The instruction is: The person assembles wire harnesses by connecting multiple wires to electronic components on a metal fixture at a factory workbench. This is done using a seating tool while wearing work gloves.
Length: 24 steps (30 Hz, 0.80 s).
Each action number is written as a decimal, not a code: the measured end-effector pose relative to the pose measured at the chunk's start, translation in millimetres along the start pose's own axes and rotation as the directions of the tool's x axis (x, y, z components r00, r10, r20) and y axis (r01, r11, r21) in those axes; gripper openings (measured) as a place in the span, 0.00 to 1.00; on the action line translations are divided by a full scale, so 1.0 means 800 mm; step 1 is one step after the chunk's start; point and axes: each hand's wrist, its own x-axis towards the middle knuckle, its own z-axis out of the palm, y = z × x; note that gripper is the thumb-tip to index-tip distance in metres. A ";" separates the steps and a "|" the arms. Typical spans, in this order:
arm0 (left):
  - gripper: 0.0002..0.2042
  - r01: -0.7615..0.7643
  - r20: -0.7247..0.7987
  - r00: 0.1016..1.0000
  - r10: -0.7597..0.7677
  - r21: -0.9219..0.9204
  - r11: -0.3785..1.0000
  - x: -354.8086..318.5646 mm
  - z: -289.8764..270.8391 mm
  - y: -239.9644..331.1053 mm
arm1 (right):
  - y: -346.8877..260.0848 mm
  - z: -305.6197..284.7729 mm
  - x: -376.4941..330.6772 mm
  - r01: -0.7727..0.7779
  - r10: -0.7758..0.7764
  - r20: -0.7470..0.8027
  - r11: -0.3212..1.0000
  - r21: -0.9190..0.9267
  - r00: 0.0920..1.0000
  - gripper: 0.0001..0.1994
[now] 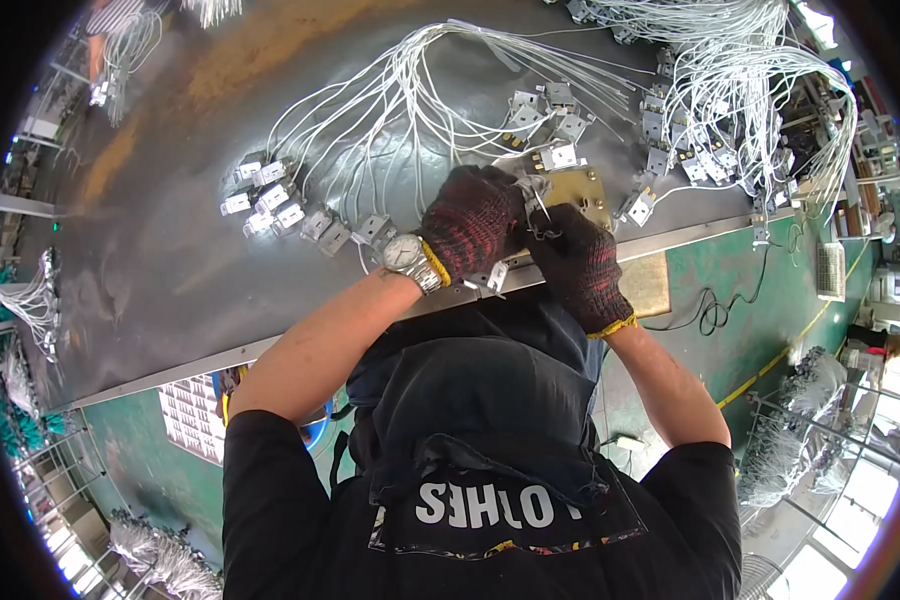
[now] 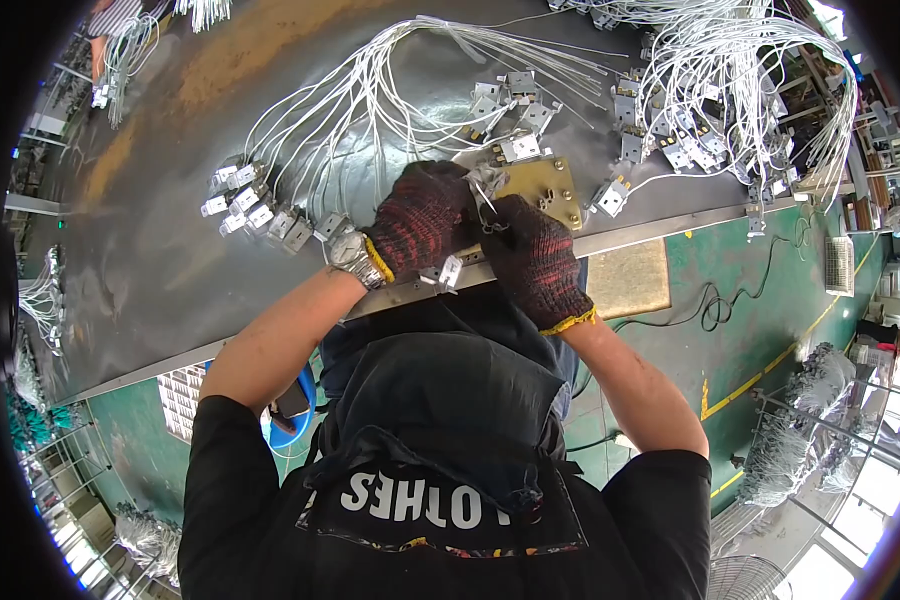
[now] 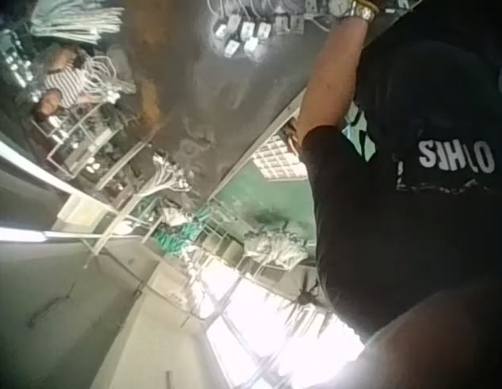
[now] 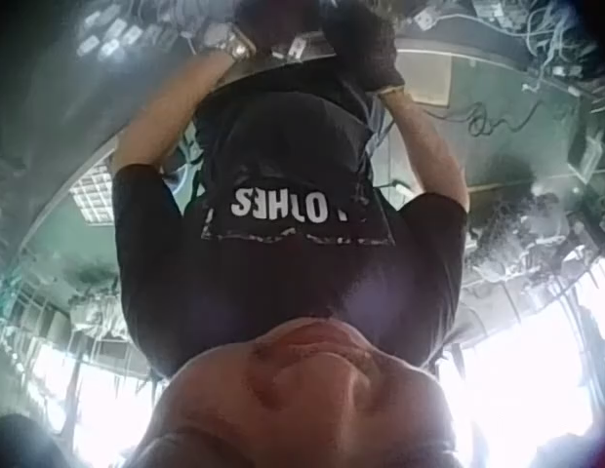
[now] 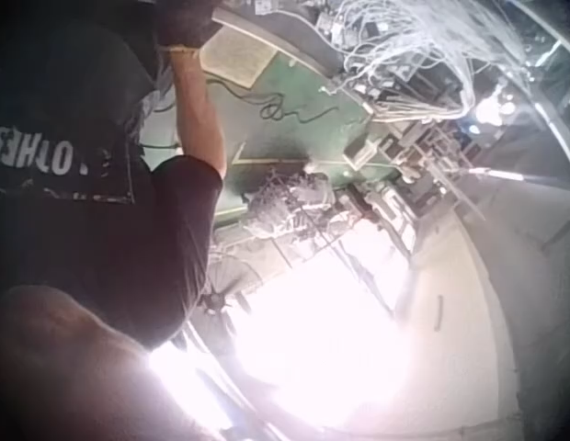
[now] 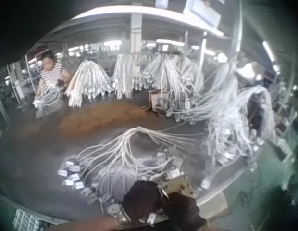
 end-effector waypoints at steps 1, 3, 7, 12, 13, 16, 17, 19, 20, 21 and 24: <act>0.16 0.032 0.053 0.998 -0.031 -0.022 0.999 0.005 0.002 -0.001 | 0.001 -0.001 0.000 0.030 -0.030 0.011 1.000 -0.004 0.999 0.10; 0.16 0.029 0.008 1.000 -0.029 -0.043 0.999 0.008 0.009 -0.003 | 0.001 -0.010 0.000 0.008 -0.011 0.063 0.999 0.052 0.998 0.12; 0.17 0.038 -0.045 0.998 -0.041 -0.054 0.998 0.007 0.024 -0.003 | 0.013 -0.042 -0.012 -0.056 0.035 0.141 0.988 0.146 0.989 0.19; 0.16 0.052 -0.022 0.998 -0.054 -0.059 0.997 0.008 0.027 -0.003 | 0.018 -0.071 -0.022 -0.069 0.030 0.212 0.982 0.178 0.977 0.18; 0.16 0.045 -0.032 0.998 -0.046 -0.037 0.998 0.009 0.023 -0.001 | 0.014 -0.073 -0.021 0.040 -0.055 0.204 0.996 0.076 0.977 0.18; 0.15 0.035 -0.002 0.999 -0.035 -0.026 0.999 0.009 0.017 0.000 | -0.010 -0.071 -0.018 0.144 -0.131 0.170 0.987 -0.068 0.977 0.16; 0.15 0.036 -0.002 0.999 -0.036 -0.030 0.999 0.009 0.019 -0.001 | -0.018 -0.069 -0.016 0.139 -0.123 0.140 0.984 -0.111 0.982 0.15; 0.14 -0.034 -0.113 0.993 0.033 -0.008 0.999 0.009 0.023 -0.001 | -0.027 -0.070 -0.015 0.133 -0.107 0.157 0.977 -0.166 0.982 0.15; 0.14 -0.033 -0.114 0.993 0.032 -0.011 0.999 0.009 0.024 -0.002 | -0.032 -0.071 -0.014 0.131 -0.093 0.172 0.967 -0.220 0.981 0.14; 0.15 -0.034 -0.096 0.995 0.033 -0.010 0.999 0.009 0.024 -0.003 | -0.037 -0.072 -0.012 0.130 -0.092 0.173 0.967 -0.221 0.981 0.14; 0.16 -0.011 -0.069 0.998 0.010 -0.009 1.000 0.012 0.029 -0.006 | -0.045 -0.069 -0.008 0.144 -0.099 0.173 0.951 -0.272 0.980 0.13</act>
